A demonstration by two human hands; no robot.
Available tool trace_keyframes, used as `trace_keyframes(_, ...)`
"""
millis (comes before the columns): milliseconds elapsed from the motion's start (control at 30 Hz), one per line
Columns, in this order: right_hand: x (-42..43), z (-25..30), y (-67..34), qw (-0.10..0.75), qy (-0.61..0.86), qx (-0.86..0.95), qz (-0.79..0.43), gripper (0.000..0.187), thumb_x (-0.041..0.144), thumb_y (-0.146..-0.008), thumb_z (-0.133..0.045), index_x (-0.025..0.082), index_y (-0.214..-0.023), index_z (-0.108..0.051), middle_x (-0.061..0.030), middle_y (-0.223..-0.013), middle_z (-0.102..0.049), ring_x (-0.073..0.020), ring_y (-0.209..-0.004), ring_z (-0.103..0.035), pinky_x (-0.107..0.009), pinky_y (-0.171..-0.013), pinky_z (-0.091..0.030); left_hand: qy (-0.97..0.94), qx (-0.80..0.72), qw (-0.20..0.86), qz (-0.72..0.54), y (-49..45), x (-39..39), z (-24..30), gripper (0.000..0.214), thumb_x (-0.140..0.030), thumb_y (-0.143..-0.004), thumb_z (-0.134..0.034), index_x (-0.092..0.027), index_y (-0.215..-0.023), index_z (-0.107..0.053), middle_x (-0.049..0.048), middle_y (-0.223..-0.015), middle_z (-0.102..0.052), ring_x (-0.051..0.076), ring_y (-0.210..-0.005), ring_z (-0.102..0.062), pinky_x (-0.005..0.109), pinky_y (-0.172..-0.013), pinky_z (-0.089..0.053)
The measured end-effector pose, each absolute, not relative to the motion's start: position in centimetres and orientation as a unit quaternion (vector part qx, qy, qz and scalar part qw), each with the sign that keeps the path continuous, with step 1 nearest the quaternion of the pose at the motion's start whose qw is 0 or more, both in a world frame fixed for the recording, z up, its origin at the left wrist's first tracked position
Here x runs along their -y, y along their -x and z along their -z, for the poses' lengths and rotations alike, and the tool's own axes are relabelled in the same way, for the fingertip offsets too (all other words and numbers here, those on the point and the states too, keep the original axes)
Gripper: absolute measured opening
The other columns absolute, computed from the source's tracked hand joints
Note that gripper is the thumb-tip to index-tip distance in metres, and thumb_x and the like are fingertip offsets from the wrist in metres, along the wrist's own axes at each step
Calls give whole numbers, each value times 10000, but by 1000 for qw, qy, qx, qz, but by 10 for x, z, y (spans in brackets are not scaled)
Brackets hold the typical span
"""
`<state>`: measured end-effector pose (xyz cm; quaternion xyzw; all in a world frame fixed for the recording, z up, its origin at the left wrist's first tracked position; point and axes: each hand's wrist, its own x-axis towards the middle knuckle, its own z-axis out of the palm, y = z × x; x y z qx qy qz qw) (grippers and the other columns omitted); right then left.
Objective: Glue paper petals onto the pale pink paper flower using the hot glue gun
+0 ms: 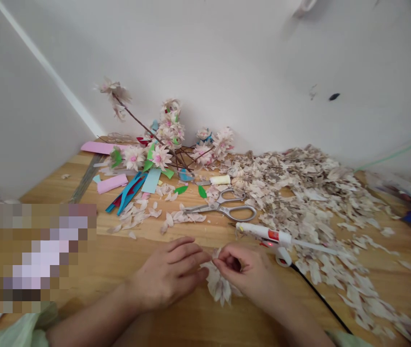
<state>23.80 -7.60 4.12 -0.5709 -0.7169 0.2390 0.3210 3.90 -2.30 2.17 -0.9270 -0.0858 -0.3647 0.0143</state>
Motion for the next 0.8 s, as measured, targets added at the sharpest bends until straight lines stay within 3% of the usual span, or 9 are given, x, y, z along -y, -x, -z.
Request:
trace_keyframes(600,77,-41,-237,318,574,713,-249,234,219,-801,-527,201,-568,-522,41,-497,-520,-93,-453,-453,-196,-421,-315,928,84,25,362,-39,23,-15,108,-141,-847,-583,-162,-926,-654,23,-1081,-710,156,-1037,-577,343,-1044,-403)
trace_keyframes(800,75,-41,-237,320,579,716,-223,246,214,-793,-535,201,-550,-497,40,-498,-507,-97,-467,-451,-205,-446,-323,931,116,-42,343,-34,25,-22,360,-15,-749,-508,-129,-1087,-559,65,-1131,-667,183,-1071,-549,379,-1041,-390)
